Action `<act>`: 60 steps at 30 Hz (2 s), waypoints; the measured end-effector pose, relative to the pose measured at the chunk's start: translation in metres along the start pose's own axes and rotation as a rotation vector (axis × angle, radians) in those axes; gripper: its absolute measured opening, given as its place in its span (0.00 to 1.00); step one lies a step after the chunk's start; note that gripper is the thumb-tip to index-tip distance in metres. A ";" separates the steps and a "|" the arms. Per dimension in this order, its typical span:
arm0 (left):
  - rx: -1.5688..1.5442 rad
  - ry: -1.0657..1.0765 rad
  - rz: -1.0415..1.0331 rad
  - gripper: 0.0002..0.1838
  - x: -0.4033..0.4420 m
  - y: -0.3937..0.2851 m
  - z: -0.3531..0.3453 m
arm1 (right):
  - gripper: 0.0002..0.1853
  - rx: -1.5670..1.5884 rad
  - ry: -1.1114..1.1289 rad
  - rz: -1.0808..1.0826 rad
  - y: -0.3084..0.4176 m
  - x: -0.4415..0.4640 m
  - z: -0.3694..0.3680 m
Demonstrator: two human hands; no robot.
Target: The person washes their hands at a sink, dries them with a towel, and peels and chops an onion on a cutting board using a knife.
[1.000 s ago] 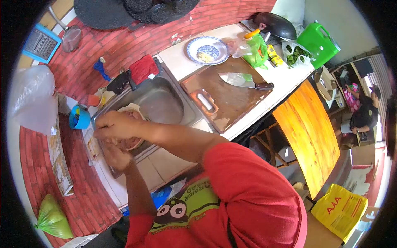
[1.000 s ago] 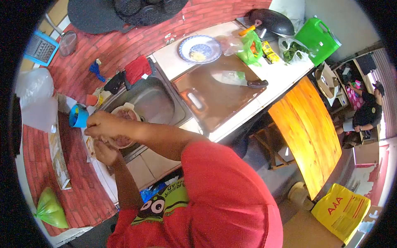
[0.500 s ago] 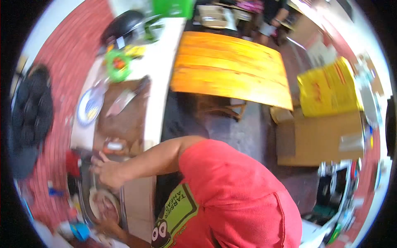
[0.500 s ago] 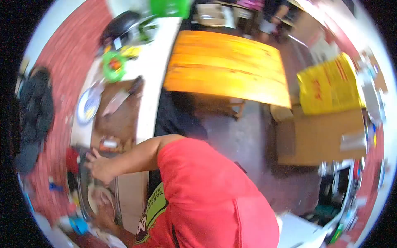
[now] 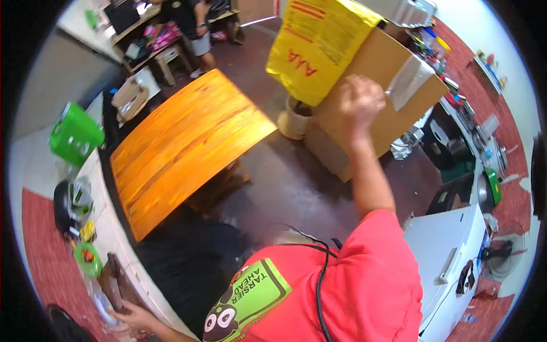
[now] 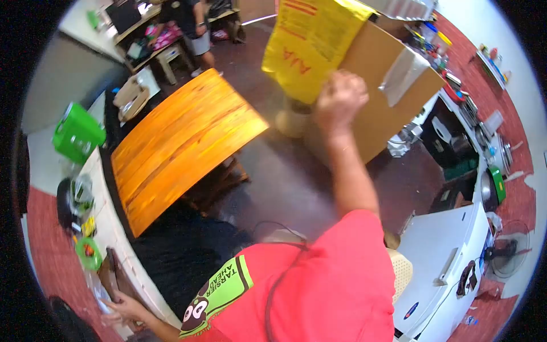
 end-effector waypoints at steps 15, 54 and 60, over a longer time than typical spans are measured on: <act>-0.687 0.061 -0.313 0.31 0.074 -0.410 0.098 | 0.20 -0.859 0.159 -0.097 -0.387 0.159 -0.095; -0.702 0.685 -0.878 0.31 -0.160 -0.524 0.125 | 0.12 2.254 0.322 -1.094 -0.231 0.004 0.301; -0.635 0.795 -0.921 0.31 -0.215 -0.578 0.247 | 0.13 2.084 0.108 -1.389 -0.348 0.003 0.330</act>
Point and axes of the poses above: each hand's wrist, its own x-axis towards the middle knuckle, its own z-axis out of the back of the hand, y = z × x, the point moved 9 cm from there along x, towards the middle knuckle, and after that the axes turned 11 degrees about -z, right-handed, at the moved point
